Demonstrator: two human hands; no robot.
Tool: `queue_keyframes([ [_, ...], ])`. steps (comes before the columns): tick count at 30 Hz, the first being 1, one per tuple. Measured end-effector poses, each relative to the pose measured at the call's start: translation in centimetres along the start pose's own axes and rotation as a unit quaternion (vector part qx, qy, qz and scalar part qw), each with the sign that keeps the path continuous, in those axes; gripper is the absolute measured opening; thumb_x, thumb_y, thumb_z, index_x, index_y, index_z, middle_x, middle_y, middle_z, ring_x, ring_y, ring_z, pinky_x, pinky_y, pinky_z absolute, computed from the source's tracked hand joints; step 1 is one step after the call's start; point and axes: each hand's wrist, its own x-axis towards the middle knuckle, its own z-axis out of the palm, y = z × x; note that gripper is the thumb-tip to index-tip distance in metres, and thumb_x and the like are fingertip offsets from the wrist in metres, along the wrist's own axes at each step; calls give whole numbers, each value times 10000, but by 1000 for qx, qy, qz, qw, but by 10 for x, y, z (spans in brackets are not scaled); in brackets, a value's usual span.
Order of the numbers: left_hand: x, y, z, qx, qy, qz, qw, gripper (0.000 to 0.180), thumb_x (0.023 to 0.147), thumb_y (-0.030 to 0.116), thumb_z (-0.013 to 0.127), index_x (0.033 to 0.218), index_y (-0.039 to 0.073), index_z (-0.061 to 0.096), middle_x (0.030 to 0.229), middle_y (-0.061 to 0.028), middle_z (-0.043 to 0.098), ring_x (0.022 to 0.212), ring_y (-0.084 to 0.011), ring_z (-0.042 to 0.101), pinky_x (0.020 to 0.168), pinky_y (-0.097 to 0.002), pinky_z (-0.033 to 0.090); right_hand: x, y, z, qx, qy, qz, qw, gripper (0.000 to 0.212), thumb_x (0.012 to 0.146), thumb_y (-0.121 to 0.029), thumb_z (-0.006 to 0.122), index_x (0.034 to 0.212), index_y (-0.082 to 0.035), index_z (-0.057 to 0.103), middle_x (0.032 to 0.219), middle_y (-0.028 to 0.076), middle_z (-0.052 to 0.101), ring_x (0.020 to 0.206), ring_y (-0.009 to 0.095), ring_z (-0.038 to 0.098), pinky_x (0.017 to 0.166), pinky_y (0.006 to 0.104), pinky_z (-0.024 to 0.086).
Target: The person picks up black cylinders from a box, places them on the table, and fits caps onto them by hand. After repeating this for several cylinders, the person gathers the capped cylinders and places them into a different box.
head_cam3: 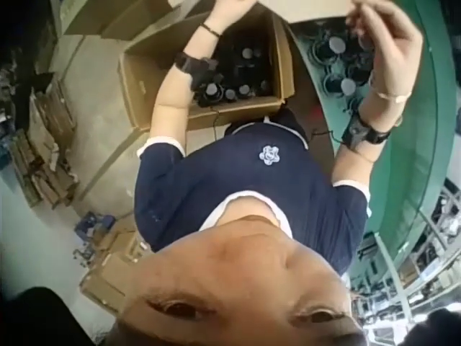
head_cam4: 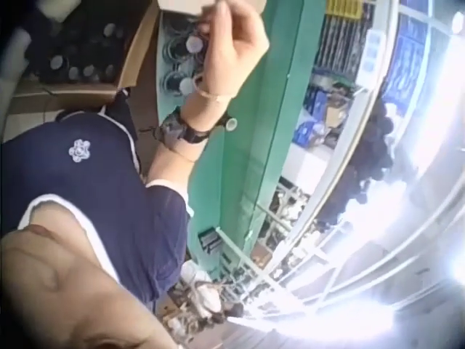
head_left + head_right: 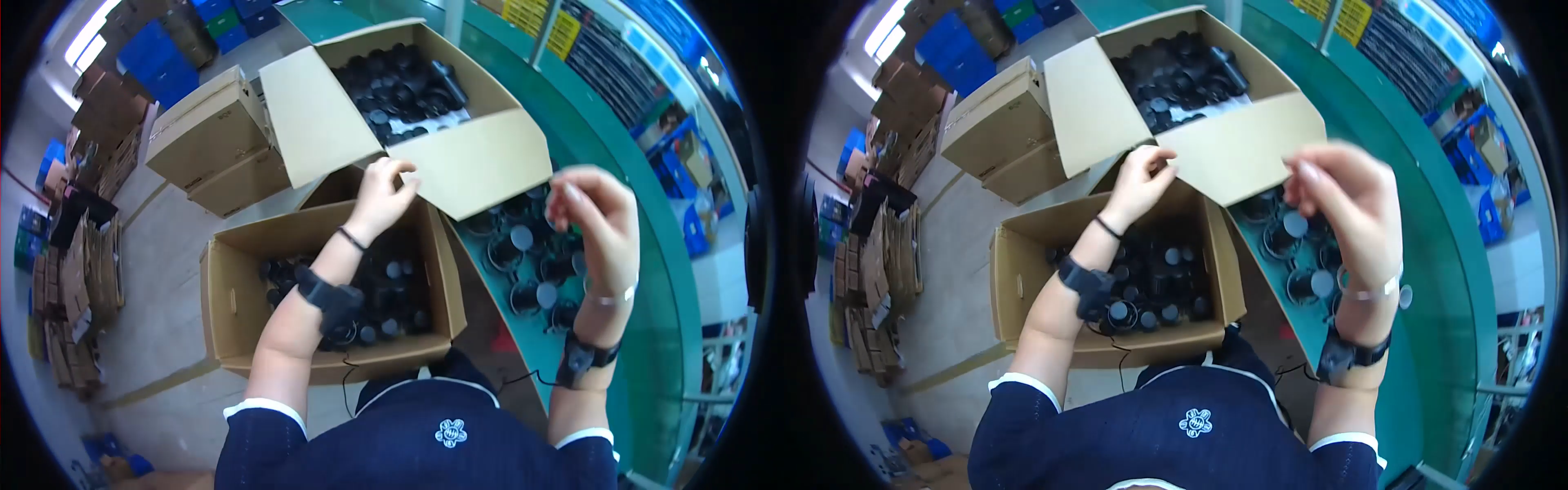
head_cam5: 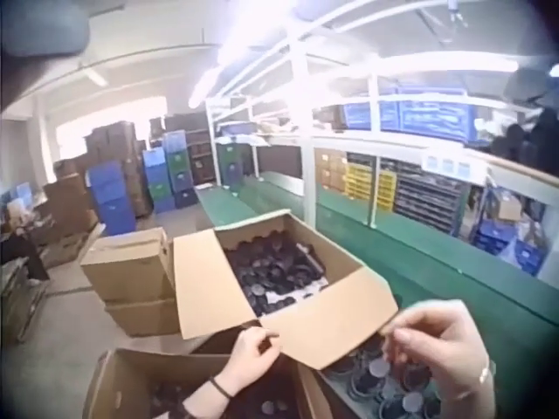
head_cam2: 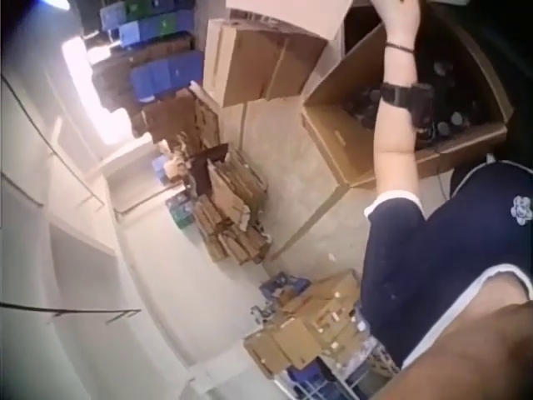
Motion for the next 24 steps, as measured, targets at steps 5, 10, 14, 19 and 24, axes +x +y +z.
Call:
queue_keyframes([
  [5, 55, -56, 16, 229, 96, 93, 964, 575, 821, 396, 662, 1152, -54, 527, 1123, -212, 536, 1110, -365, 462, 992, -443, 358, 161, -16, 68, -49, -119, -69, 989, 226, 920, -232, 602, 1013, -34, 658, 787, 25, 634, 667, 76, 593, 580, 173, 467],
  [10, 75, -82, 14, 284, -113, -98, 947, 695, 856, 523, 544, 1247, -46, 466, 1165, -222, 540, 1182, -339, 434, 1050, -475, 235, 326, 29, 123, -251, -164, -102, 948, 201, 904, -235, 606, 1006, -81, 685, 789, 14, 667, 721, 84, 635, 587, 189, 499],
  [14, 65, -89, 16, 267, -90, -33, 959, 674, 839, 510, 566, 1237, -26, 477, 1090, -165, 547, 1130, -328, 453, 1064, -490, 191, 416, 140, 137, -443, -202, -79, 870, 183, 800, -172, 626, 921, -56, 698, 768, 76, 685, 717, 176, 664, 627, 291, 536],
  [19, 65, -90, 14, 243, -71, -27, 967, 655, 821, 445, 621, 1259, -12, 456, 1096, -147, 521, 1139, -303, 454, 1071, -500, 184, 468, 303, 108, -664, -218, 41, 714, 258, 798, -49, 536, 1007, -82, 684, 1125, 141, 642, 1026, 346, 617, 878, 410, 508],
  [24, 72, -94, 8, 202, -131, -48, 969, 679, 853, 453, 587, 1316, -8, 404, 1143, -144, 487, 1194, -303, 406, 1091, -500, 117, 489, 384, 83, -723, -205, -136, 645, 245, 847, -80, 506, 1061, -117, 620, 1087, 65, 594, 1133, 261, 522, 916, 393, 477],
])
